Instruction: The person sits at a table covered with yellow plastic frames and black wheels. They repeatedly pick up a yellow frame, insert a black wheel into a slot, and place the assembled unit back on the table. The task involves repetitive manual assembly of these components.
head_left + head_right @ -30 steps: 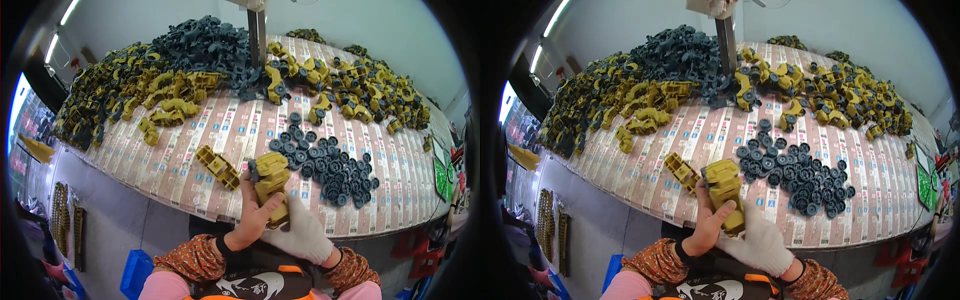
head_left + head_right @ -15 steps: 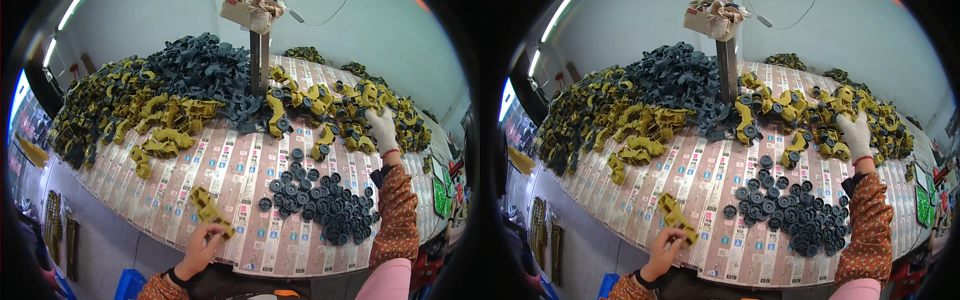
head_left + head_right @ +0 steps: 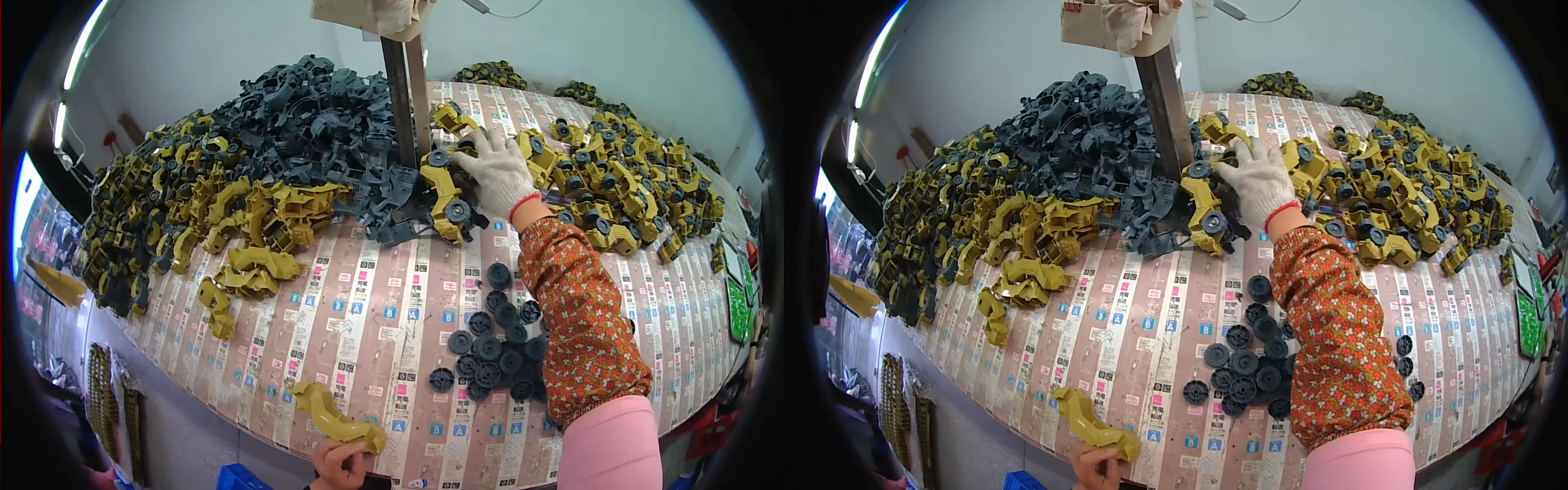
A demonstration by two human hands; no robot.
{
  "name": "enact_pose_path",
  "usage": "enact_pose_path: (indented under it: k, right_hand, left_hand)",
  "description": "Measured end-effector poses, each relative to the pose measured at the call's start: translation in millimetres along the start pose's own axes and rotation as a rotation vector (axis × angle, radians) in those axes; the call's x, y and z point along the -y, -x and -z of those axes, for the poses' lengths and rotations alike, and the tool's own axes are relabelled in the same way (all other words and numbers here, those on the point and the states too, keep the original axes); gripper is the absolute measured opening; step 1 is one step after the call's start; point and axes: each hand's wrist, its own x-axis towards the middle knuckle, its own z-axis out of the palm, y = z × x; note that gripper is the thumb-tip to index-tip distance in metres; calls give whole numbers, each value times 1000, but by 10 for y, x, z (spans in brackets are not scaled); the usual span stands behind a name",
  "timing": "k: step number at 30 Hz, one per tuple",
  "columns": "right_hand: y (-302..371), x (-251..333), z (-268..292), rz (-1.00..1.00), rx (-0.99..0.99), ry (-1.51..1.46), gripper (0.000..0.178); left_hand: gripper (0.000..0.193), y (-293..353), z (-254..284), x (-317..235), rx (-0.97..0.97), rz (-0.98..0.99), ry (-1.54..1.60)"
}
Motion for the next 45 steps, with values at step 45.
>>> enact_pose_path:
  k: [45]
  right_hand:
    - [2, -504, -391, -252, 181, -97, 21]
  left_hand:
    - [25, -76, -15, -107, 28, -3, -167]
